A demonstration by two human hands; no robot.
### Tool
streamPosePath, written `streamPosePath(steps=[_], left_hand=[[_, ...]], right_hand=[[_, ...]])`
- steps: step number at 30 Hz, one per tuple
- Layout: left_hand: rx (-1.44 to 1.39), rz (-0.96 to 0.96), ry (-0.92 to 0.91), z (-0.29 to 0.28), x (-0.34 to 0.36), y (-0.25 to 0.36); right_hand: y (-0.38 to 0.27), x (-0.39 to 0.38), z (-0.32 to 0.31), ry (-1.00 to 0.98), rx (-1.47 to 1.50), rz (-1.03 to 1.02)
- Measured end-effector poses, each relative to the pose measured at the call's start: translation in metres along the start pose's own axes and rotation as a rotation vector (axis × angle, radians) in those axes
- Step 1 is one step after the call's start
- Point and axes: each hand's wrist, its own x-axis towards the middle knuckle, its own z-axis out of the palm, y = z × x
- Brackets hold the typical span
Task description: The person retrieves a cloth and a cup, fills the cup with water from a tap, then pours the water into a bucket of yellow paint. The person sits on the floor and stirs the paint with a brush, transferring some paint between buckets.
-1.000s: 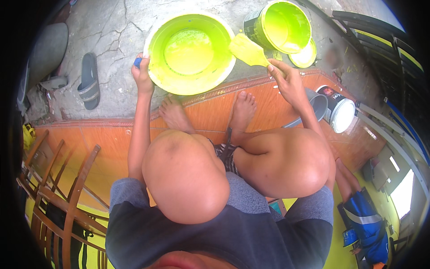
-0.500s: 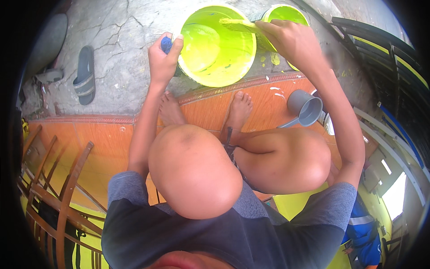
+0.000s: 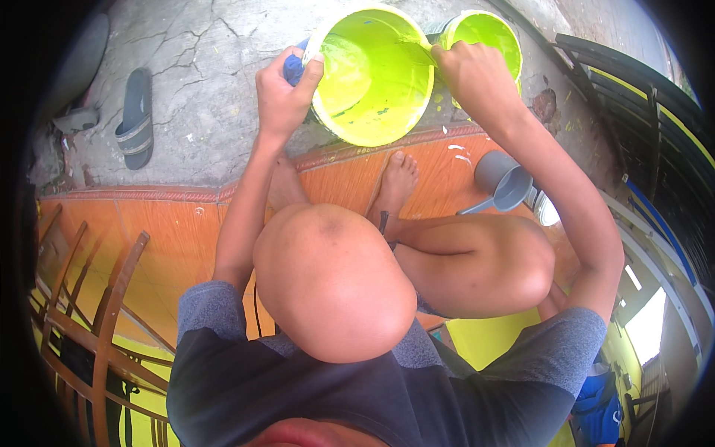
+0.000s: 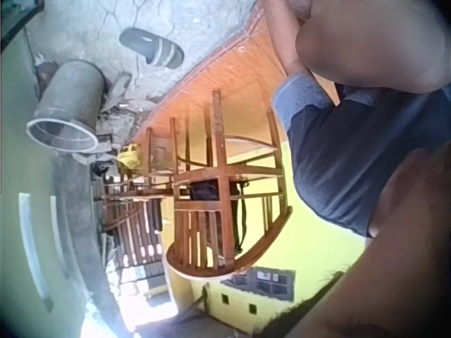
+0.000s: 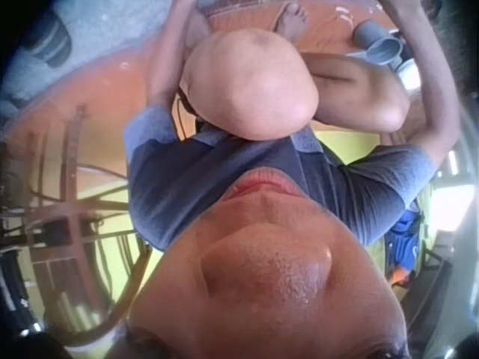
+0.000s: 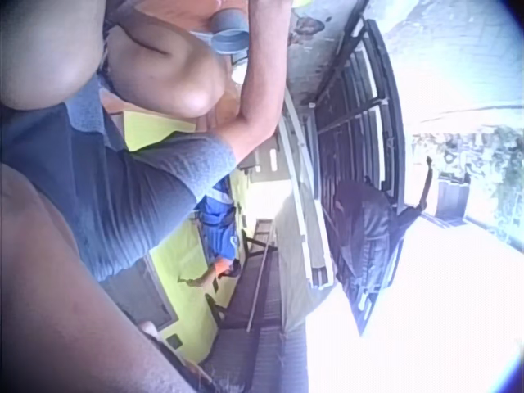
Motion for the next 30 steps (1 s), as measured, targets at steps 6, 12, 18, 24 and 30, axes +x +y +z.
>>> streamPosePath(steps=[6,12,18,24,30], left_hand=[[-0.006,0.054,0.077,0.007,0.002,-0.005],[-0.042,0.082,0.108,0.015,0.004,-0.009],[-0.024,0.084,0.066,0.016,0.004,-0.005],[0.058,0.073,0.018,0.010,0.001,-0.001],[0.061,0.087,0.012,0.011,0.002,0.003]], right_hand=[[-0.008,-0.004,0.009,-0.082,0.120,0.093],[-0.010,-0.005,0.017,-0.292,0.276,0.214],[-0.003,0.004,0.005,-0.475,0.604,0.368],[0.002,0.019,-0.008,-0.240,0.583,0.249],[-0.006,0.028,0.015,0.006,0.049,-0.053]])
